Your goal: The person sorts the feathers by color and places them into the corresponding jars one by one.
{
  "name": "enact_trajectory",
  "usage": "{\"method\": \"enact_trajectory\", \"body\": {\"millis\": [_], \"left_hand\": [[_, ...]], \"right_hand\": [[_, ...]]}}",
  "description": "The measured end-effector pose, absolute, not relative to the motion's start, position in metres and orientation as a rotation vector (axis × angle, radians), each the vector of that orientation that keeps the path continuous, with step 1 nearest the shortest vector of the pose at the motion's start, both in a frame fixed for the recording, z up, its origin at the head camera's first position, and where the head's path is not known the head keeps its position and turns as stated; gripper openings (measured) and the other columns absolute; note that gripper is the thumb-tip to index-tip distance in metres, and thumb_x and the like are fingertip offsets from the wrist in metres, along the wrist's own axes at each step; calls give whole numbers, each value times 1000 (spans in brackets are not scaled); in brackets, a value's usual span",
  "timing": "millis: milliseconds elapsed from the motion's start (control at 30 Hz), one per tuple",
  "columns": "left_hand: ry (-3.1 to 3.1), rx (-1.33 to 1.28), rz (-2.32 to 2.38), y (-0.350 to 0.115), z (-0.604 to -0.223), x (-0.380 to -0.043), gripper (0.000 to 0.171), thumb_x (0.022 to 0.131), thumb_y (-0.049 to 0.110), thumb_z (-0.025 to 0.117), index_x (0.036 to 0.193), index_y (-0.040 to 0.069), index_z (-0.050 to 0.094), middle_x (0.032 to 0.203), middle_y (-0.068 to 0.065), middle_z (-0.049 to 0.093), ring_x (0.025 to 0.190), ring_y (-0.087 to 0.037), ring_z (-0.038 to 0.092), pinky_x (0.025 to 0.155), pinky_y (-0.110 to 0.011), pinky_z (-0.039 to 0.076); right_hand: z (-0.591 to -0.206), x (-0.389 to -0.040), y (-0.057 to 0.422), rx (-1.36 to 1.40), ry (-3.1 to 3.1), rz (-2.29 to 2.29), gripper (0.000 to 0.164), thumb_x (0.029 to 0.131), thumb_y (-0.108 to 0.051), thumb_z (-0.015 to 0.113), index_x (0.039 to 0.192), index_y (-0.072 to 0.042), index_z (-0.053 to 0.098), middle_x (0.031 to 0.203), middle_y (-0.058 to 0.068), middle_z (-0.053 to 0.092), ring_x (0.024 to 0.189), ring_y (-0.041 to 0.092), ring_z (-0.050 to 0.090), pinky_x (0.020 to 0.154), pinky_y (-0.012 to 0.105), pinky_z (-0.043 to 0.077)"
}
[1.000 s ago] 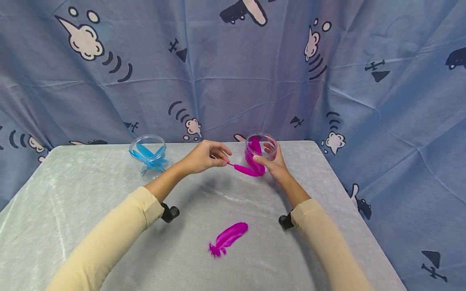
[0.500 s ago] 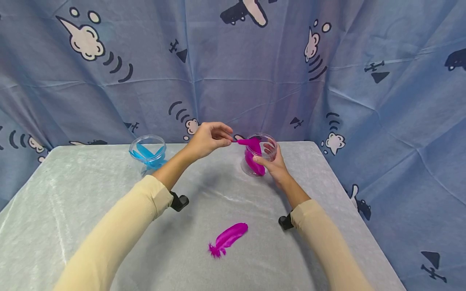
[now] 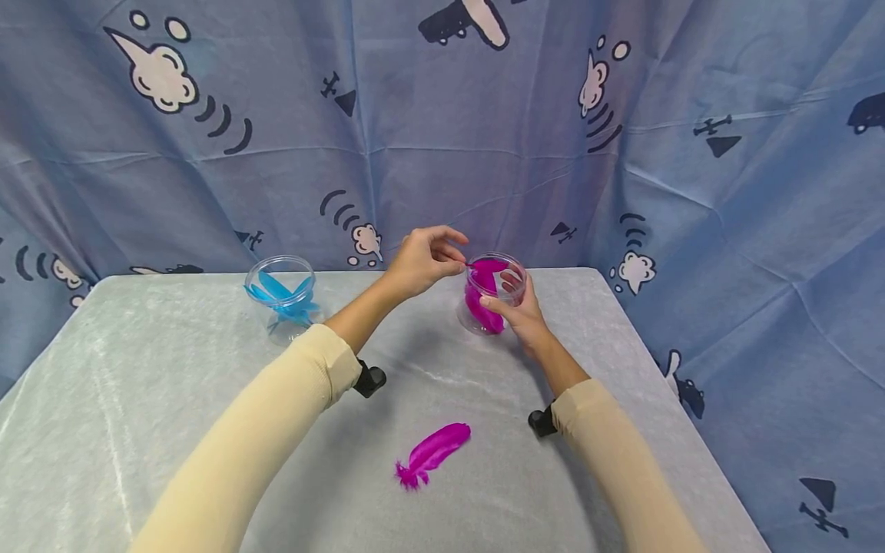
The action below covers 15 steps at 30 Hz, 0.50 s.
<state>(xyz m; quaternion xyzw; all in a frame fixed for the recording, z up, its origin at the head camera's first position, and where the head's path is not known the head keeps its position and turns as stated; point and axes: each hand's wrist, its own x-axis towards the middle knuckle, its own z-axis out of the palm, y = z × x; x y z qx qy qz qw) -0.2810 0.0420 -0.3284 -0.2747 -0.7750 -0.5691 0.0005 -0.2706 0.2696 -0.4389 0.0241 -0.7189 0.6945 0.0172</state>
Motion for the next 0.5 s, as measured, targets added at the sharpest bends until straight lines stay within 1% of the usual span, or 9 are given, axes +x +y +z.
{"method": "enact_trajectory", "body": {"millis": [100, 200, 333, 500], "left_hand": [[-2442, -842, -1794, 49, -331, -280, 28, 87, -3, 73, 114, -1, 67, 90, -12, 73, 81, -18, 70, 74, -24, 56], [-2467, -804, -1803, 56, -334, -279, 27, 87, -2, 73, 114, 0, 68, 89, -11, 74, 80, -17, 70, 72, -22, 55], [-2493, -746, -1793, 62, -338, -277, 26, 87, -1, 73, 113, 1, 69, 86, -9, 73, 76, -15, 68, 69, -21, 54], [-2494, -749, -1759, 66, -342, -276, 25, 87, -2, 72, 112, 1, 71, 85, -8, 73, 76, -14, 67, 69, -20, 54]], "right_hand": [[-440, -270, 269, 82, -2221, 2164, 84, 94, -7, 66, 157, -15, 11, 157, 15, 25, 147, 31, 21, 120, 47, 20], [-440, -270, 269, 95, -2195, 2170, 82, 94, -5, 65, 156, -13, 12, 155, 16, 28, 146, 32, 22, 120, 46, 20], [-440, -271, 270, 89, -2231, 2152, 81, 95, -8, 65, 157, -13, 13, 152, 16, 32, 146, 33, 26, 119, 46, 22], [-439, -271, 269, 96, -2253, 2149, 80, 95, -10, 65, 156, -15, 13, 157, 17, 26, 142, 29, 32, 119, 43, 25]]}}
